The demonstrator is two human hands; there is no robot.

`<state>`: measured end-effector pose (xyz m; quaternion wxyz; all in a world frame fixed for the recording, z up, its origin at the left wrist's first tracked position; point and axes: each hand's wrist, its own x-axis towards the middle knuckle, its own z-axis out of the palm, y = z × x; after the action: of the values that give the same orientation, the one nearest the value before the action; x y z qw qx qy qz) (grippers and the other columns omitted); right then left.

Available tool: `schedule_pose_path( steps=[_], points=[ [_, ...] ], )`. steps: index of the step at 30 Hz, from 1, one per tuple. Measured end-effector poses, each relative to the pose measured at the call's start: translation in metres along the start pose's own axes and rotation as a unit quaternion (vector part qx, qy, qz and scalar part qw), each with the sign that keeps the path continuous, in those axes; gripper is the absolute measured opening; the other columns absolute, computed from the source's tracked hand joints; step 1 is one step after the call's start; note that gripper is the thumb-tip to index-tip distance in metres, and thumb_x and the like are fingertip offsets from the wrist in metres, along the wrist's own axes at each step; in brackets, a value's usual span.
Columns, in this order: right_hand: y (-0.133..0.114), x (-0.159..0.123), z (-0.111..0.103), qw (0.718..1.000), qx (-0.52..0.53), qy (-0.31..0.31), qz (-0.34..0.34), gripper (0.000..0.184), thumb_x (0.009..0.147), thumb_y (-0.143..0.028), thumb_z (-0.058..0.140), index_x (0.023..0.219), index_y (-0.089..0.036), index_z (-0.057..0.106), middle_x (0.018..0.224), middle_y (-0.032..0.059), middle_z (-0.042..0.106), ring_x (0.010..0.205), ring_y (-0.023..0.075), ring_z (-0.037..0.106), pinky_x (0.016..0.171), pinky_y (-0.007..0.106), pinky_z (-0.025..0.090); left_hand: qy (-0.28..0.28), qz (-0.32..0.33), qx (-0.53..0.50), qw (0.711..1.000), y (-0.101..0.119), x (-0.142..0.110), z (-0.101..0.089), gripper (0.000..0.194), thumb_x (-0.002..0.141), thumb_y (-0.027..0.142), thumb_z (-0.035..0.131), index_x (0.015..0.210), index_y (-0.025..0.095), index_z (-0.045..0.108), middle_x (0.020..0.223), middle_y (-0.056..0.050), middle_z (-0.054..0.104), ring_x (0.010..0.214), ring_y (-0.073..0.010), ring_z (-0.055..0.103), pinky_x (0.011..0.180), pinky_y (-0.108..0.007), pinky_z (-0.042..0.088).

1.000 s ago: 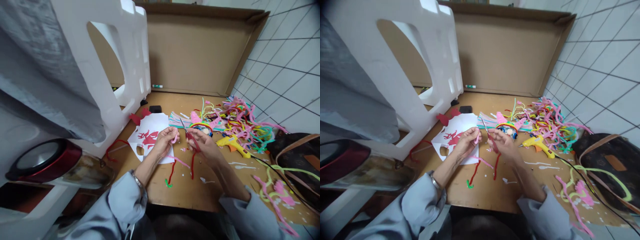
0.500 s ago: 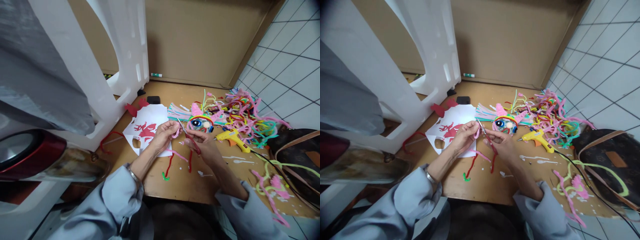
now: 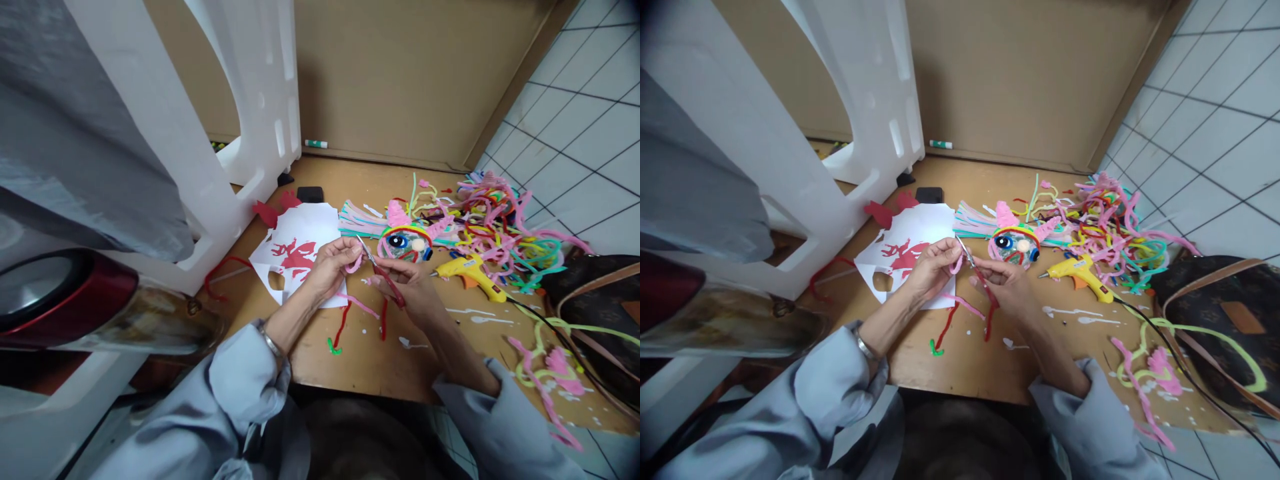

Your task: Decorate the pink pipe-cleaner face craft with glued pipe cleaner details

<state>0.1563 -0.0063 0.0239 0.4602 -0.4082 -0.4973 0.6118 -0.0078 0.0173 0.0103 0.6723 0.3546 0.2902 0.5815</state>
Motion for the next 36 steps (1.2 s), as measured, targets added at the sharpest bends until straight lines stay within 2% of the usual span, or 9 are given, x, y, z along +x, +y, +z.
schedule_pose_path(
  steps=[5,14,20,23,28,32,36],
  points=[
    [0.003,0.000,-0.003,1.000,-0.013,-0.013,-0.011,0.043,0.051,-0.026,0.094,0.093,-0.027,0.081,0.080,-0.0010,0.078,0.073,0.0143,0.069,0.070,0.028,0.057,0.003,-0.003,0.009,1.000,-0.001,0.000,-0.001,0.036,0.057,0.036,0.090,0.069,0.014,0.063,0.068,-0.002,0.067,0.059,-0.0089,0.055,0.058,-0.022,0.039],
    [0.009,0.003,-0.006,0.999,-0.023,-0.007,-0.024,0.045,0.051,-0.026,0.093,0.094,-0.026,0.081,0.077,-0.0013,0.077,0.070,0.0122,0.067,0.067,0.024,0.055,-0.008,-0.009,-0.011,1.000,-0.002,0.001,0.000,0.033,0.057,0.032,0.089,0.066,0.013,0.063,0.065,-0.001,0.067,0.060,-0.0089,0.059,0.061,-0.020,0.043],
    [0.003,0.000,-0.005,0.993,-0.076,0.023,-0.085,0.046,0.052,-0.029,0.092,0.097,-0.024,0.082,0.077,-0.0010,0.074,0.068,0.0123,0.064,0.064,0.025,0.055,0.051,-0.045,-0.019,0.997,-0.008,0.004,-0.002,0.030,0.057,0.026,0.089,0.065,0.013,0.063,0.066,-0.002,0.069,0.058,-0.0095,0.062,0.064,-0.022,0.049],
    [-0.001,-0.001,-0.009,0.988,-0.103,0.054,-0.101,0.046,0.055,-0.031,0.091,0.100,-0.024,0.081,0.074,-0.0012,0.071,0.062,0.0114,0.061,0.059,0.025,0.053,0.051,-0.035,-0.023,0.998,-0.008,0.004,-0.001,0.029,0.059,0.028,0.089,0.071,0.013,0.066,0.070,-0.003,0.072,0.064,-0.0114,0.066,0.069,-0.024,0.051],
    [-0.001,0.000,-0.013,0.989,-0.119,0.060,-0.060,0.046,0.058,-0.037,0.088,0.100,-0.020,0.081,0.062,-0.0023,0.064,0.052,0.0091,0.052,0.048,0.023,0.045,0.033,-0.016,-0.032,0.999,-0.003,0.002,0.002,0.036,0.054,0.032,0.092,0.073,0.014,0.068,0.075,-0.003,0.074,0.070,-0.0128,0.067,0.072,-0.025,0.051],
    [-0.002,-0.001,-0.011,0.995,-0.095,0.018,-0.034,0.046,0.055,-0.035,0.090,0.098,-0.020,0.081,0.068,-0.0013,0.068,0.059,0.0096,0.057,0.054,0.023,0.048,0.023,-0.004,-0.019,1.000,-0.002,0.001,0.002,0.034,0.053,0.033,0.092,0.068,0.014,0.067,0.070,-0.002,0.071,0.061,-0.0086,0.061,0.063,-0.021,0.047],
    [-0.003,-0.002,-0.012,0.997,-0.074,-0.011,-0.018,0.039,0.058,-0.030,0.088,0.095,-0.022,0.081,0.075,0.0000,0.072,0.062,0.0107,0.060,0.052,0.022,0.047,0.005,0.000,0.001,1.000,-0.001,-0.001,0.001,0.034,0.056,0.034,0.091,0.066,0.013,0.065,0.063,-0.001,0.068,0.053,-0.0063,0.053,0.053,-0.019,0.038]
  ],
)
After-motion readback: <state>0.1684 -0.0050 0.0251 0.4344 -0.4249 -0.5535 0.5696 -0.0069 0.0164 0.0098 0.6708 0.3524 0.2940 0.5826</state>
